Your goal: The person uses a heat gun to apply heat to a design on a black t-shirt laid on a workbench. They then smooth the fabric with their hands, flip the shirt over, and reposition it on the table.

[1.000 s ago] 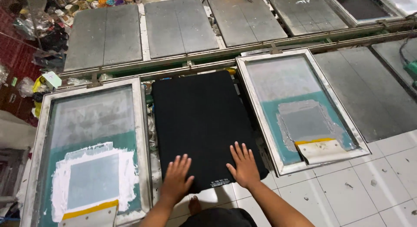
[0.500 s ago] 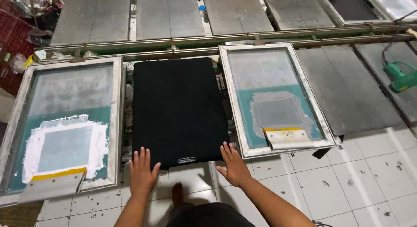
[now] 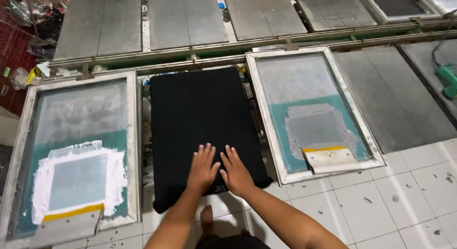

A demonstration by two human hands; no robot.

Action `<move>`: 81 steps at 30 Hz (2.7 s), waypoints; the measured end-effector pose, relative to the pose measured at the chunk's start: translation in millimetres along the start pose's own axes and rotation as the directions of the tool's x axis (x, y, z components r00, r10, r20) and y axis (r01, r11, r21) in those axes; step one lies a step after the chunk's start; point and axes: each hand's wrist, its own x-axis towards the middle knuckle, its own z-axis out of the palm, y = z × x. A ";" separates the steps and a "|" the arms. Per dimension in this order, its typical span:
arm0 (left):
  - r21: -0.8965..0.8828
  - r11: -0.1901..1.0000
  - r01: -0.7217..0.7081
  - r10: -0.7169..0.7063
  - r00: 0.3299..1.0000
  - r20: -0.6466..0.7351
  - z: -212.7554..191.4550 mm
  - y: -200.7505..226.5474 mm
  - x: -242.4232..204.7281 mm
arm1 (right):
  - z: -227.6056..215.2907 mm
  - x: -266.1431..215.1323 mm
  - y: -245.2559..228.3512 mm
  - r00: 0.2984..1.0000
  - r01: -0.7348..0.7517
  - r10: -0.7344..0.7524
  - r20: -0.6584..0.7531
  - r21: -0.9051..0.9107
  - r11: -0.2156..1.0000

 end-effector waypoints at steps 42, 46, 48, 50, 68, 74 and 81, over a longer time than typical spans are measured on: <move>0.261 0.956 0.137 -0.193 0.960 0.204 -71.2 -178.2 165.1 | -37.2 179.7 56.1 0.938 -0.328 0.348 -0.006 -0.347 0.879; 0.287 0.937 0.200 -0.270 0.935 0.229 -68.3 -190.9 192.7 | -45.7 196.4 62.4 0.932 -0.347 0.363 -0.010 -0.315 0.883; 0.284 0.934 0.218 -0.286 0.931 0.226 -63.1 -199.5 210.9 | -55.6 214.2 67.7 0.926 -0.359 0.377 0.002 -0.299 0.884; 0.281 0.922 0.267 -0.324 0.928 0.182 -55.4 -211.0 228.3 | -62.7 235.0 76.2 0.926 -0.358 0.376 0.006 -0.297 0.885; 0.153 0.917 0.368 -0.375 0.927 0.011 -53.7 -233.7 286.4 | -86.3 364.2 139.8 0.916 -0.400 0.387 -0.101 -0.213 0.892; 0.146 0.910 0.389 -0.399 0.915 0.053 -51.3 -236.4 287.5 | -67.8 356.1 17.7 0.974 0.028 -0.045 -0.224 -0.078 0.997; 0.067 0.923 0.379 -0.384 0.919 0.088 -51.2 -240.2 291.1 | 16.7 267.2 -14.1 0.858 0.511 -0.502 0.111 -0.076 0.856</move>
